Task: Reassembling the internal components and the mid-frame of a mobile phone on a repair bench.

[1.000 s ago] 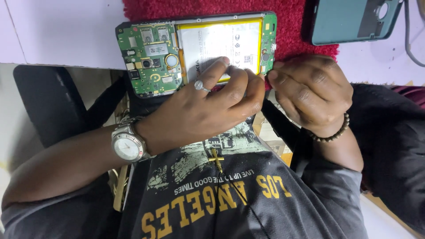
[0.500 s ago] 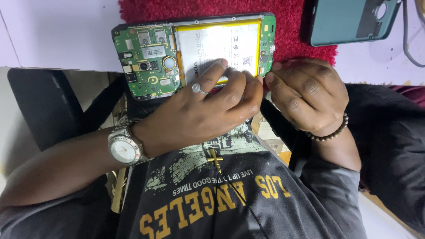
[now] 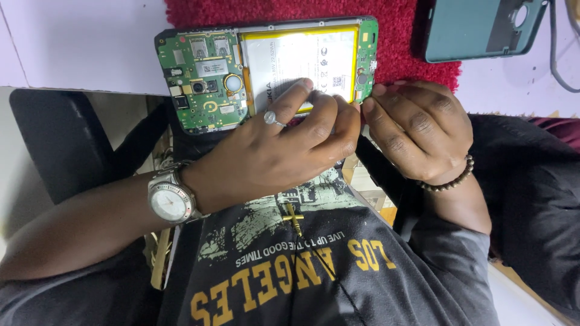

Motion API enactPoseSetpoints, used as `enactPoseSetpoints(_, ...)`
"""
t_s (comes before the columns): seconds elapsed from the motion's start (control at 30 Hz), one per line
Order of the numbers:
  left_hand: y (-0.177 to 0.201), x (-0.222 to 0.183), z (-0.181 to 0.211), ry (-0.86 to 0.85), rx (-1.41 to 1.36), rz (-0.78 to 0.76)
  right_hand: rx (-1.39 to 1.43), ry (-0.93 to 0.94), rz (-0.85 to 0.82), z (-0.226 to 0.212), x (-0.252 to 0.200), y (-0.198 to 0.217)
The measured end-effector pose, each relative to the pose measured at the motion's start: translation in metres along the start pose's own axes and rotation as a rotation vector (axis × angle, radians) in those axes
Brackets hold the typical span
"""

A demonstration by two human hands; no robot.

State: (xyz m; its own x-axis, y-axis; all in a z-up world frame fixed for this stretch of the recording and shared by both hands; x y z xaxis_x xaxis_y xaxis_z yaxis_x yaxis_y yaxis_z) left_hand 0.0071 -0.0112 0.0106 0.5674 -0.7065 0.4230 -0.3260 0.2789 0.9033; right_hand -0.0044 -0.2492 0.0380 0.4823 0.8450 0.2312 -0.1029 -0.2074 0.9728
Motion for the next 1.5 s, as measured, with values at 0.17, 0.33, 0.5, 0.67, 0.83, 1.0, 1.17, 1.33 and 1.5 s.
enactPoseSetpoints(0.17, 0.000, 0.001, 0.000, 0.006, -0.029, 0.001, -0.021, 0.006, 0.000, 0.000, 0.000, 0.000)
enactPoseSetpoints(0.33, -0.003, 0.003, 0.001, -0.035, -0.043, -0.003, -0.032, 0.008, 0.014, -0.001, 0.002, 0.000)
enactPoseSetpoints(0.5, -0.005, 0.003, 0.003, -0.044, -0.025, 0.006, -0.018, 0.007, 0.006, -0.001, 0.003, 0.001)
enactPoseSetpoints(0.67, -0.003, 0.003, 0.004, 0.015, -0.062, 0.004, -0.014, -0.024, -0.011, -0.002, 0.008, 0.005)
enactPoseSetpoints(0.83, -0.003, 0.003, 0.003, 0.008, -0.051, 0.003, 0.020, -0.040, 0.040, 0.000, 0.008, 0.001)
enactPoseSetpoints(1.0, -0.002, 0.005, 0.000, -0.065, 0.019, -0.004, 0.042, -0.040, 0.047, 0.001, 0.012, 0.002)
enactPoseSetpoints(1.17, -0.003, 0.003, 0.001, -0.084, 0.041, -0.014, 0.026, -0.054, 0.023, 0.000, 0.014, 0.003)
enactPoseSetpoints(1.33, -0.001, 0.004, -0.001, -0.101, 0.099, -0.017, -0.041, -0.013, 0.011, 0.001, 0.011, 0.001)
enactPoseSetpoints(1.5, -0.005, -0.002, 0.003, -0.155, 0.123, -0.033, 0.191, -0.044, 0.136, 0.010, -0.002, -0.010)
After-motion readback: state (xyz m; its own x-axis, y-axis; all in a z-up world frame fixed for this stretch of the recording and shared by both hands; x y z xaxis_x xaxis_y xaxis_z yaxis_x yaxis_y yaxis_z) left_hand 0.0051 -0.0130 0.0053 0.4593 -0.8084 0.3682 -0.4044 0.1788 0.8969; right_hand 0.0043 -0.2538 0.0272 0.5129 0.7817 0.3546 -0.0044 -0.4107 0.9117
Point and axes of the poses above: each hand's wrist, its own x-axis towards the middle knuckle, its own y-axis out of the back of the hand, z = x × y, the point moved 2 cm from there along x, towards the middle knuckle, and after that the axes turned 9 degrees about -z, right-handed, at the moved point
